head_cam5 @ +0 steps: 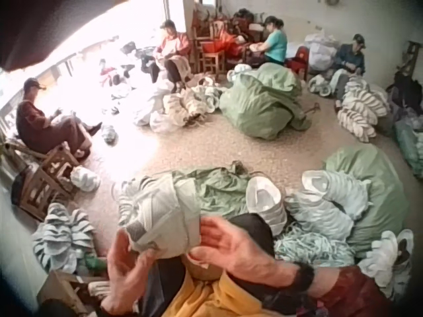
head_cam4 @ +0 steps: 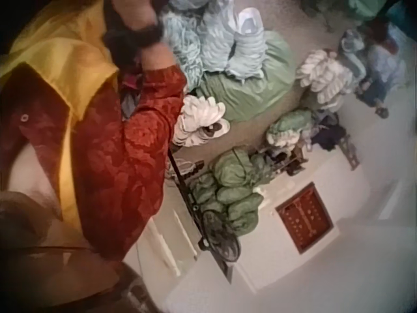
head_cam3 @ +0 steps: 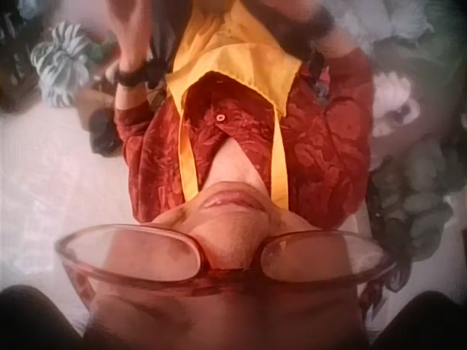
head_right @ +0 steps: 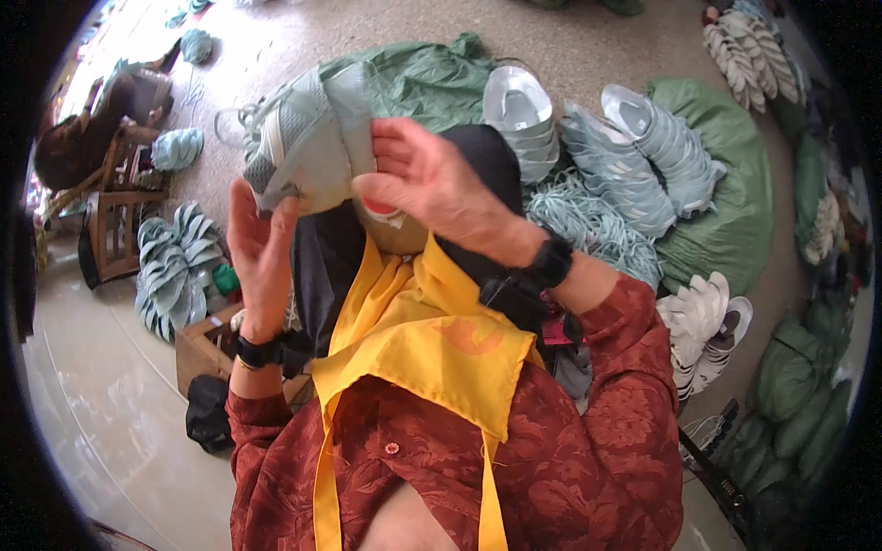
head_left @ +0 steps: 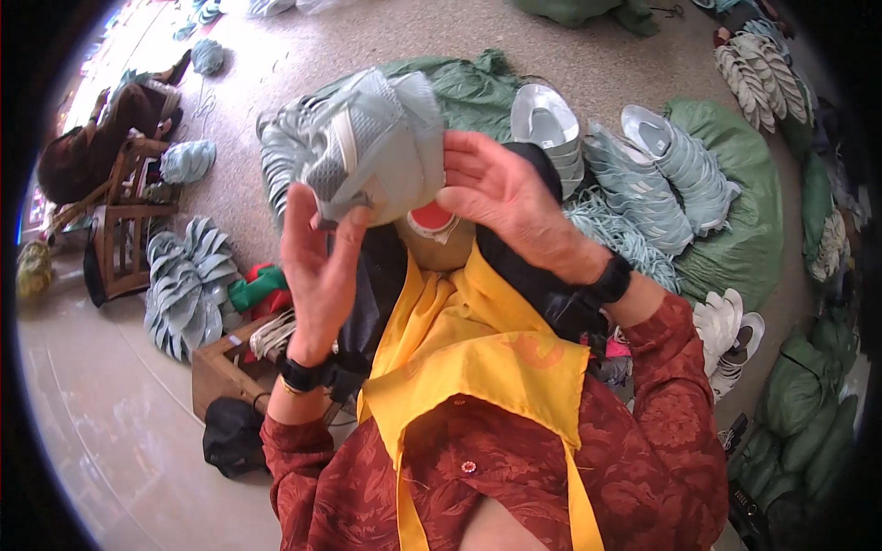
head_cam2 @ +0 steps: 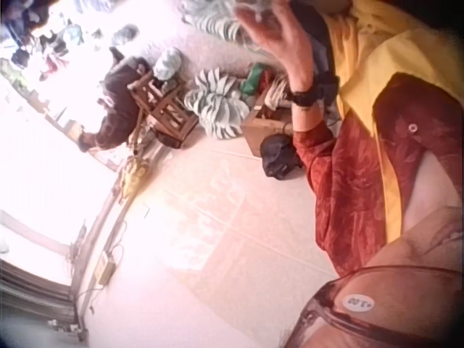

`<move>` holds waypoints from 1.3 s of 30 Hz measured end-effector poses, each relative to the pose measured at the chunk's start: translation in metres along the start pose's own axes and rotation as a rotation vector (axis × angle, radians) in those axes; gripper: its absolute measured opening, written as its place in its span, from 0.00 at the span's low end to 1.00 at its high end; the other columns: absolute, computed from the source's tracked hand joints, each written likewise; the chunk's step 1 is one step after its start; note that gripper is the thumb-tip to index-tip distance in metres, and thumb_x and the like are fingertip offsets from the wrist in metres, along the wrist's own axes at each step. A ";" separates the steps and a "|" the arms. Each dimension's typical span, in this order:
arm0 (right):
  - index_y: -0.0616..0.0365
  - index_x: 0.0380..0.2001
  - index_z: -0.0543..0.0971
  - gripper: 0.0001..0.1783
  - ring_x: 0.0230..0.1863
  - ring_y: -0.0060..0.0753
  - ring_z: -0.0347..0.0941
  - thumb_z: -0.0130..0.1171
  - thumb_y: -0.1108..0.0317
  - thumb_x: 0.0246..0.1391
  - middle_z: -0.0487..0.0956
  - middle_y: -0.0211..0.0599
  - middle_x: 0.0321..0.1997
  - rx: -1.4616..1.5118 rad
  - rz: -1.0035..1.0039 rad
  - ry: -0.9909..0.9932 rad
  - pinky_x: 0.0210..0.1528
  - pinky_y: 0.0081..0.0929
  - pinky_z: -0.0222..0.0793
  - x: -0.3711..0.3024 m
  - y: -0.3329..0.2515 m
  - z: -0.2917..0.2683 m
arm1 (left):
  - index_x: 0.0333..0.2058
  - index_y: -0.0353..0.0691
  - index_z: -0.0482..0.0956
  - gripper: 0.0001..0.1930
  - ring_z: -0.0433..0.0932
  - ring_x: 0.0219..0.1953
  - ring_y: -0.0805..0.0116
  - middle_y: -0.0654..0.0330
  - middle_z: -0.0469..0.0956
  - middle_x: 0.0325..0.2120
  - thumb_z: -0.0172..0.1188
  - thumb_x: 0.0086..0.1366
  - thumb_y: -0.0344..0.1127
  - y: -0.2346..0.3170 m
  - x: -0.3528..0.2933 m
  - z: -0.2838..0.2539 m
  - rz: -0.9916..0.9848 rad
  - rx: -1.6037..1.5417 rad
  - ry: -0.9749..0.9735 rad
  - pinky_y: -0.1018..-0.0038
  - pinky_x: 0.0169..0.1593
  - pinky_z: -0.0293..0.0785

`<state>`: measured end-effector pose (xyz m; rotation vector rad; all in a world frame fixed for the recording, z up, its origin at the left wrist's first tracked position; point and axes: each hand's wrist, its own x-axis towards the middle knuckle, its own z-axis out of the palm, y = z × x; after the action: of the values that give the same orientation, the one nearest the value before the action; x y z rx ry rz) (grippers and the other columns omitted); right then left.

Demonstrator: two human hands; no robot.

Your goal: Manually lacing shoelaces into shoe uppers and organizing them for production.

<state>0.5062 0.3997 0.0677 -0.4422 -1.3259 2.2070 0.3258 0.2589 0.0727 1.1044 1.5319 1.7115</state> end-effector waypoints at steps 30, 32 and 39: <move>0.57 0.37 0.74 0.08 0.44 0.55 0.77 0.52 0.77 0.53 0.79 0.50 0.35 -1.920 0.159 -0.178 0.46 0.50 0.73 0.080 0.158 -0.354 | 0.38 0.38 0.72 0.03 0.75 0.46 0.77 0.55 0.77 0.51 0.58 0.71 0.26 -0.103 0.061 -0.100 -0.319 0.383 0.148 0.78 0.52 0.71; 0.57 0.35 0.74 0.06 0.44 0.54 0.77 0.52 0.76 0.53 0.78 0.49 0.35 -1.891 0.093 -0.167 0.46 0.51 0.72 0.084 0.152 -0.347 | 0.35 0.37 0.72 0.04 0.74 0.43 0.79 0.56 0.79 0.48 0.58 0.71 0.25 -0.112 0.065 -0.106 -0.364 0.393 0.138 0.79 0.49 0.71; 0.56 0.31 0.74 0.02 0.41 0.58 0.74 0.52 0.74 0.54 0.77 0.49 0.33 -1.814 0.120 -0.149 0.43 0.54 0.69 0.070 0.199 -0.387 | 0.35 0.35 0.76 0.05 0.79 0.36 0.75 0.60 0.82 0.35 0.63 0.67 0.27 -0.169 0.087 -0.134 -0.359 0.658 0.024 0.74 0.41 0.78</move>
<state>0.5985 0.6407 -0.2890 -0.8991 -3.0663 0.4467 0.1496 0.2949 -0.0754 1.0130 2.2315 1.0010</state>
